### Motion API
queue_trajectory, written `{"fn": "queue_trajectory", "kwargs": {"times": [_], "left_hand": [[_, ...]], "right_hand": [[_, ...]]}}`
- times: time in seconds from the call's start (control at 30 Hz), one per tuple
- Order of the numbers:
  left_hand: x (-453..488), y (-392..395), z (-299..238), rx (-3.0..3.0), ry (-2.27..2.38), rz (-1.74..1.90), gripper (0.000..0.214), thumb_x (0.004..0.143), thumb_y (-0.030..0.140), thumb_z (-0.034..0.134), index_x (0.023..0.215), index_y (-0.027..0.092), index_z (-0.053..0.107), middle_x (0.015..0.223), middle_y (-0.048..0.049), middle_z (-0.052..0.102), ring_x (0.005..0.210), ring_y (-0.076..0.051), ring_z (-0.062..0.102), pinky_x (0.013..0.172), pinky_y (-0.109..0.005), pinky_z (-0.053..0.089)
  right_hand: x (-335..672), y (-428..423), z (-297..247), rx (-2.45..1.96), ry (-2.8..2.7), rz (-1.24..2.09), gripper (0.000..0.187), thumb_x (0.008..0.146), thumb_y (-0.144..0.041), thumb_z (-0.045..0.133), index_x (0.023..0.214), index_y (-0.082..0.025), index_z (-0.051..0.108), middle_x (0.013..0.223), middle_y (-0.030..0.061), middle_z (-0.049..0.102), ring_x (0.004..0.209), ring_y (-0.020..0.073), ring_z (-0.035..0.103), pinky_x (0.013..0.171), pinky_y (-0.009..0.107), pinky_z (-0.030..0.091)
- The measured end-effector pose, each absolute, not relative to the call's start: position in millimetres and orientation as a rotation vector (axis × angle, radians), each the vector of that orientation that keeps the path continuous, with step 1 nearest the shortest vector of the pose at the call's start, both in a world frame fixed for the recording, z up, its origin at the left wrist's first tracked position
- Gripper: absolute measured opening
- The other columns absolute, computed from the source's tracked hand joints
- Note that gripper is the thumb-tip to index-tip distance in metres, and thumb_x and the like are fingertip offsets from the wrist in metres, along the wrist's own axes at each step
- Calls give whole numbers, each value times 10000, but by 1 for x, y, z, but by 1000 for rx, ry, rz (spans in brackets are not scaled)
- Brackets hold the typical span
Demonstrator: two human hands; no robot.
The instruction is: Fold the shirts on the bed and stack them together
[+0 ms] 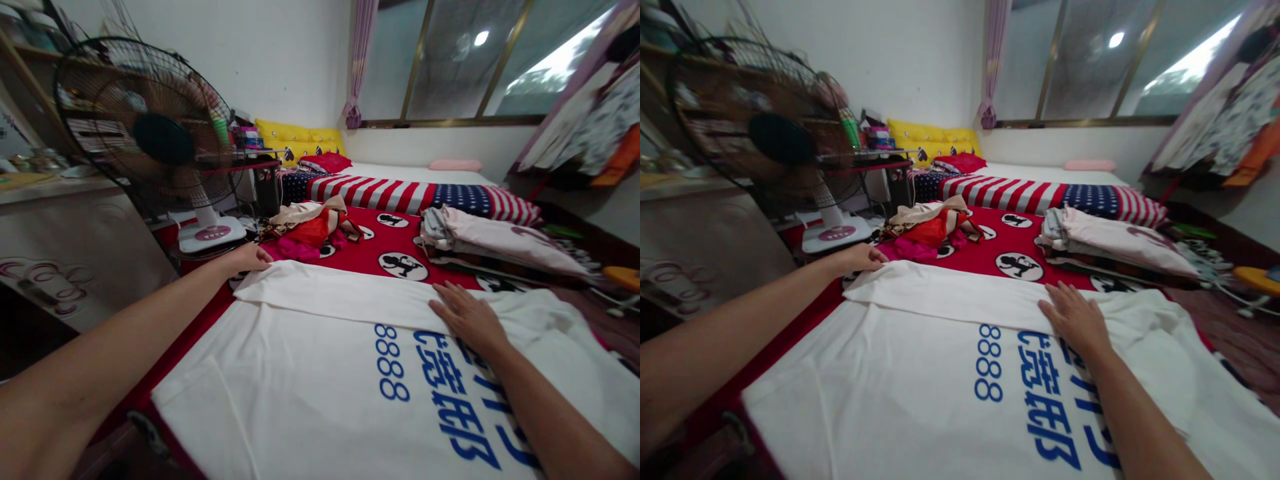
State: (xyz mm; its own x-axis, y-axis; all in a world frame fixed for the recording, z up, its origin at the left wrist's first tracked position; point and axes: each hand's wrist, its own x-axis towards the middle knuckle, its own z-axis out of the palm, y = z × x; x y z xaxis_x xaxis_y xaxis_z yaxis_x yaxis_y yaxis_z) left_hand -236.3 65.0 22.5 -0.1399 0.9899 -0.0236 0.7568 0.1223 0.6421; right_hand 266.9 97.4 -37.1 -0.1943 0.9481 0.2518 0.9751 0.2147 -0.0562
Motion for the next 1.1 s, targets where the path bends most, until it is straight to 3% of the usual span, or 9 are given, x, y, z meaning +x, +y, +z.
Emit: {"fn": "queue_trajectory", "kwargs": {"times": [0.23,0.4,0.6,0.8,1.0,1.1], "left_hand": [[-224,51,37,1717,1801,699,321,459,395,717,665,162,637,599,25,605,606,-141,528,554,-226,368],[-220,42,33,1698,1790,745,387,568,447,667,818,159,600,697,12,610,663,-169,561,553,-236,371],[-221,47,25,2046,2080,967,359,736,426,566,982,170,618,955,-57,675,906,-233,609,798,-307,441],[-224,48,11,2289,2232,623,315,868,398,460,1020,209,660,956,-82,706,916,-247,639,805,-308,449],[-235,59,6,1871,2321,791,222,766,341,593,879,209,732,910,-68,726,944,-266,627,810,-304,450],[-241,65,11,1696,2315,858,185,722,262,625,828,159,736,796,-57,724,804,-232,637,706,-278,468]], "right_hand": [[266,97,-34,-1880,-2248,-112,573,919,-538,311,1400,-267,467,1512,69,376,1396,271,330,1100,567,280],[268,99,-37,-1856,-2232,-127,566,911,-537,328,1384,-268,486,1495,73,404,1379,279,360,1086,565,304],[271,102,-40,-1840,-2219,-109,560,904,-543,347,1369,-271,500,1491,63,413,1377,275,363,1092,564,296],[270,100,-38,-1828,-2210,-81,552,897,-530,376,1360,-261,513,1482,69,427,1380,271,358,1100,552,291],[266,96,-34,-1844,-2213,-47,558,908,-529,362,1383,-265,486,1505,61,389,1395,269,331,1107,555,275],[265,94,-33,-1848,-2207,-27,557,908,-523,372,1382,-256,489,1509,67,381,1402,270,318,1114,556,258]]}}
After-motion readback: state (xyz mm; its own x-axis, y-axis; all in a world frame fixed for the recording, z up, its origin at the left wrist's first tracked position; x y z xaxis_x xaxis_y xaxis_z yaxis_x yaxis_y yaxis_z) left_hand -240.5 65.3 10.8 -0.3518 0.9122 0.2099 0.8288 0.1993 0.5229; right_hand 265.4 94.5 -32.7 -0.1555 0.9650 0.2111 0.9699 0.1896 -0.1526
